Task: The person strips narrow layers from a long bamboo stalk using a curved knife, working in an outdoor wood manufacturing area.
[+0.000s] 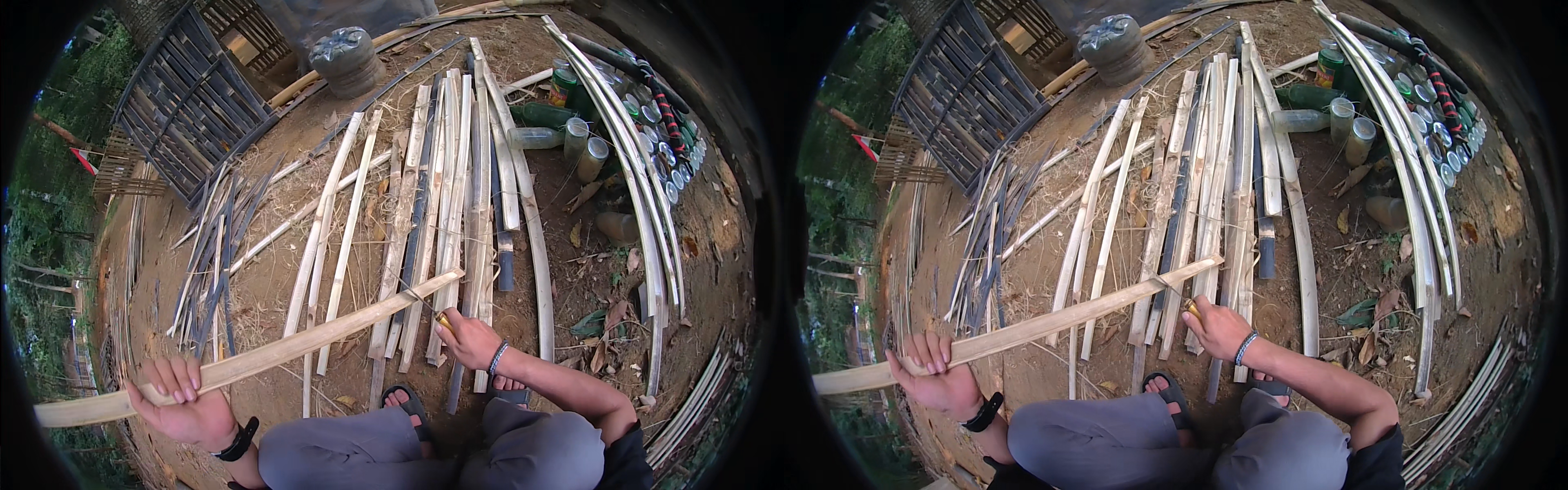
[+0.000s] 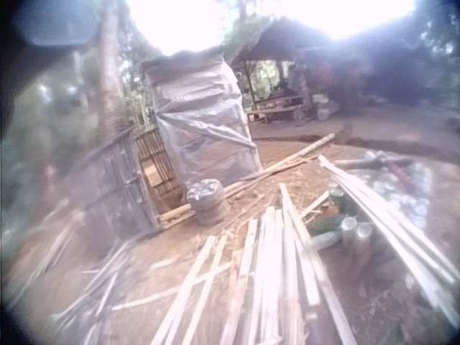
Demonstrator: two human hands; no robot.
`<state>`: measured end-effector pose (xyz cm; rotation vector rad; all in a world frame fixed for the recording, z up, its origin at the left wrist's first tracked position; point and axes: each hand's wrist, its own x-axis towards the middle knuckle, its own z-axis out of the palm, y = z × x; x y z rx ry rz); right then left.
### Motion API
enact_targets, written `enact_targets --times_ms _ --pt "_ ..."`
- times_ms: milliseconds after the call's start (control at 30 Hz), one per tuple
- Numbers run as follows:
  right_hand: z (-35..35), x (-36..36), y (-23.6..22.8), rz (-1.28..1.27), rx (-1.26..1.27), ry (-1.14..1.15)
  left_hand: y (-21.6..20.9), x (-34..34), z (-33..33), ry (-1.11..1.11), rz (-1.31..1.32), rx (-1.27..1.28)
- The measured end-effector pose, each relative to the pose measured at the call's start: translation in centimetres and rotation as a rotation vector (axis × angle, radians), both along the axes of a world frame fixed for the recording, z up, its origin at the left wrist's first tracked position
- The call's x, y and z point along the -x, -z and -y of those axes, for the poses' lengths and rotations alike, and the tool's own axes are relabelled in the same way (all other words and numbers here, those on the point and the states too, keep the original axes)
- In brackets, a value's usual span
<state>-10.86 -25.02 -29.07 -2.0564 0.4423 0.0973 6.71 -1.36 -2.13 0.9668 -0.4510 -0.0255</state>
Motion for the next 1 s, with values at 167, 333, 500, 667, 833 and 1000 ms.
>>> enact_targets --times_ms 167,333,500,667,833,1000 --pt "-1.9 0.6 -1.8 0.072 -0.156 -0.023 1.2 0.1 1.2 -0.088 0.091 -0.088" --pt "-2.6 0.1 0.6 0.129 -0.198 0.035 1.9 -0.9 1.1 -0.309 0.245 -0.163" --pt "-2.5 -0.5 0.7 0.084 -0.254 0.028 0.9 -1.5 1.0 -0.423 0.278 0.015" --pt "-3.1 -0.8 0.0 0.130 -0.287 0.038 1.1 -3.2 -1.7 -0.083 0.342 0.042" --pt "-3.3 -1.2 -1.2 0.165 -0.301 0.027 1.5 -4.3 -3.8 0.041 0.324 0.131" --pt "-1.5 -2.2 -1.9 0.190 -0.267 0.105 2.2 -2.6 -1.1 -0.212 0.235 0.079"
